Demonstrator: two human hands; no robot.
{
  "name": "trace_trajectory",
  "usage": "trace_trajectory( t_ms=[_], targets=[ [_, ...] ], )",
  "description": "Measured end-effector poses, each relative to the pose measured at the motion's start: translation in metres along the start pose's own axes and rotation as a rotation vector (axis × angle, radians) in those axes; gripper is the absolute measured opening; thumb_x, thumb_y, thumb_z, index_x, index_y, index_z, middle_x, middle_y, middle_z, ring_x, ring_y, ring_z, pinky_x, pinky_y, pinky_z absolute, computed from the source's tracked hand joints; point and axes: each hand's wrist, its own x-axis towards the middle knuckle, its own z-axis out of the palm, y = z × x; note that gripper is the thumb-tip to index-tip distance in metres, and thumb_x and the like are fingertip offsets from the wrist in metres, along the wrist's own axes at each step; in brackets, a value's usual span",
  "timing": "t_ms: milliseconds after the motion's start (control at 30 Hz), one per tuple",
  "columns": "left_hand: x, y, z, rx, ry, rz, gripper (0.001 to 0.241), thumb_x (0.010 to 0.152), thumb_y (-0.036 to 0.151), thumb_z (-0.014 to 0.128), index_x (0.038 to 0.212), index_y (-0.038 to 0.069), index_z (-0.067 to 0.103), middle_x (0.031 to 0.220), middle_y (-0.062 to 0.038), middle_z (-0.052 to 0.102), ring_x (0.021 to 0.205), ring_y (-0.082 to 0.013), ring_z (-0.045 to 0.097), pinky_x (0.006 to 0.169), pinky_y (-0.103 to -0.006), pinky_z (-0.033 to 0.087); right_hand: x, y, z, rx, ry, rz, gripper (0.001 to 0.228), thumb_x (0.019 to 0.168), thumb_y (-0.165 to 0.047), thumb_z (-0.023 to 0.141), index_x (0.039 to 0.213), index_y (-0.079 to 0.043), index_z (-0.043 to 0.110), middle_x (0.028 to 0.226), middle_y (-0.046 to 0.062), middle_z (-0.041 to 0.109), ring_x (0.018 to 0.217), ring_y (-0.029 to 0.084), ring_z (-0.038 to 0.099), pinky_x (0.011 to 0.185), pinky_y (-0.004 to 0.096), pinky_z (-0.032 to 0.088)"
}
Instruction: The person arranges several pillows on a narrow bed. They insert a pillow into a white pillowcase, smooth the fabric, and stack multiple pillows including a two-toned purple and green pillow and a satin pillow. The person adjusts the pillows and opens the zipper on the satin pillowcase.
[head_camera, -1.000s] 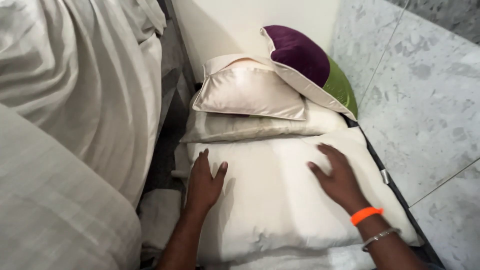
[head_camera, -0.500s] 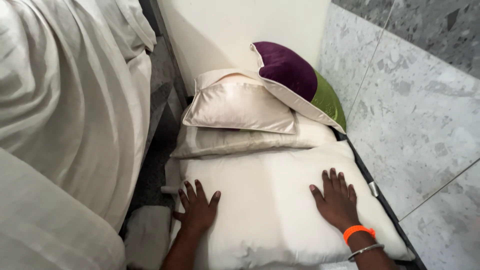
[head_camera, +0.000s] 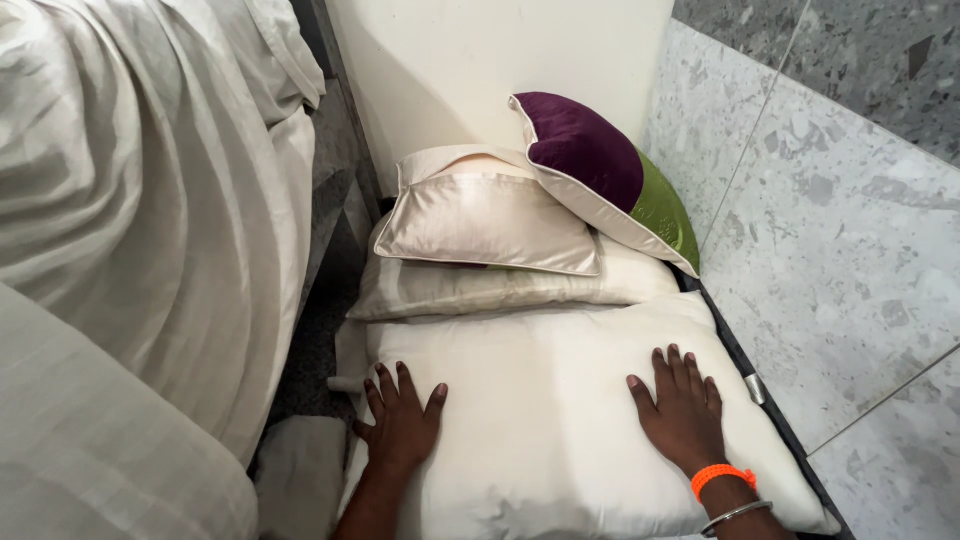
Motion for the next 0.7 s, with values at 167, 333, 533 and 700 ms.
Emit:
trace_trajectory(
  t_ms=[167,333,533,700],
  targets=[
    [0.0,-0.002,0.001,-0.025,0.019,0.009,0.094,0.094,0.075,0.038,0.164,0.018,0.011,0.172,-0.012,-0.006,0.158,-0.0373,-0.005,0.113,-0.0776,0.013,-0.001,-0.001,-0.002,0.019,0.011,-0.004,0.073,0.097,-0.06,0.042,0.156,-0.017,0.036,0.168,0.006,0.025,0.156,0.025,0.016,0.123,0.049,0.009],
    [0.001,0.001,-0.002,-0.046,0.025,-0.034,0.097,0.091,0.077,0.041,0.164,0.019,0.011,0.172,-0.015,-0.004,0.157,-0.0395,-0.002,0.114,-0.0759,0.015,0.001,0.004,0.003,0.022,0.029,-0.015,0.074,0.097,-0.061,0.042,0.156,-0.016,0.037,0.167,0.007,0.026,0.155,0.026,0.017,0.123,0.048,0.01],
    [-0.004,-0.002,-0.013,-0.145,0.03,-0.142,0.111,0.081,0.086,0.048,0.165,0.025,0.011,0.171,-0.022,0.003,0.154,-0.0467,0.015,0.117,-0.0672,0.024,0.002,-0.003,-0.023,0.06,-0.012,0.098,0.081,0.091,-0.071,0.046,0.155,-0.023,0.038,0.168,0.004,0.024,0.157,0.024,0.015,0.121,0.058,0.01],
    [-0.002,-0.006,-0.027,-0.186,-0.005,-0.234,0.116,0.079,0.09,0.048,0.166,0.02,0.014,0.168,-0.024,0.018,0.15,-0.0464,0.03,0.117,-0.058,0.035,0.009,0.015,-0.034,0.128,-0.03,0.298,0.09,0.086,-0.08,0.046,0.156,-0.024,0.039,0.169,0.007,0.025,0.155,0.032,0.018,0.117,0.066,0.017]
  ],
)
